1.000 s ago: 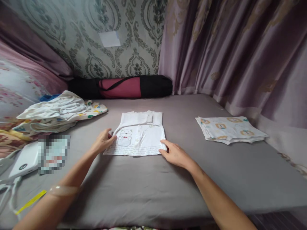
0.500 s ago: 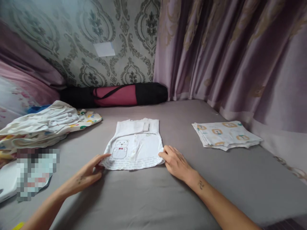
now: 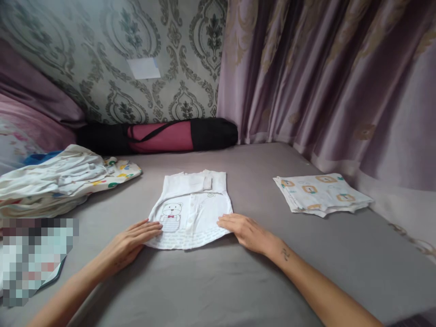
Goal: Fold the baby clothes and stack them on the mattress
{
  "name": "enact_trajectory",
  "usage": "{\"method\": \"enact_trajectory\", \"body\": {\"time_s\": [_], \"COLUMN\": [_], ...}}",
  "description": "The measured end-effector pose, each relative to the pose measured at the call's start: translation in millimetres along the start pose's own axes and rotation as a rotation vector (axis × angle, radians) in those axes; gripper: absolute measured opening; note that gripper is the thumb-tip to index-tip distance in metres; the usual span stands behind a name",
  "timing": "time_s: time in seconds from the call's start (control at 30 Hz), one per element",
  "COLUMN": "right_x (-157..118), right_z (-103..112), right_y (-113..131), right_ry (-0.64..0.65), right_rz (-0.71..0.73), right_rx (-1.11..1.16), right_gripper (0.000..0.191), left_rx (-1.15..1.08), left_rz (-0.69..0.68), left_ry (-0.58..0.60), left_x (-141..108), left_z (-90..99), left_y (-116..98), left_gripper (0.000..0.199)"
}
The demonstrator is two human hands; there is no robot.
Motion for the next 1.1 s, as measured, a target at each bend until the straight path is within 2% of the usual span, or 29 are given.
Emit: {"method": "enact_trajectory", "body": {"time_s": [0.17,0.33,0.5,0.57,0.63,0.7,0.83,0.9,1.0,1.1], "right_x": [3,-5,-33,-40,-38,-28,1,15,39,65], "right_z": [16,35,44,45,45,46,55,57,54,43], "right_y": [-3,1,17,21,19,8,-29,-43,-58,-76], "right_ry": [0.087,0.168,0.272,0.297,0.293,0.223,-0.094,-0.255,-0.43,-0.48], "right_rz": [-0.042,-0.102,-0.141,-0.163,-0.201,-0.286,-0.521,-0.562,-0.537,-0.537], "right_rx": [0.061,0.087,0.18,0.236,0.28,0.311,0.339,0.316,0.214,0.074], "right_gripper": [0.065,0.065,0.067,0.065,0.06,0.05,0.026,0.023,0.023,0.027], "left_rx": [-0.123,-0.221,-0.337,-0.378,-0.443,-0.512,-0.496,-0.451,-0.338,-0.169], "left_rz": [-0.008,-0.029,0.045,0.127,0.259,0.424,0.714,0.798,0.857,0.843], "left_ry": [-0.039,-0.048,0.006,0.004,-0.018,-0.101,-0.484,-0.632,-0.717,-0.709], "left_x": [16,30,8,-2,-5,-3,6,10,19,29], "left_z": [28.0,57.9,55.7,50.8,44.2,39.6,44.1,42.6,34.9,26.1], "left_y": [-9,-35,-55,-51,-39,-19,18,31,51,78], "left_gripper": [0.049,0.051,0.051,0.046,0.038,0.029,0.033,0.035,0.034,0.03]}}
Point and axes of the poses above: each hand's wrist, its own x-axis towards the middle knuckle, its own z-axis out of the back of the hand, y = z × x, the point moved 9 cm from there along x, towards the middle knuckle, and after that the axes turned 14 degrees about -z, right-handed, at the moved point
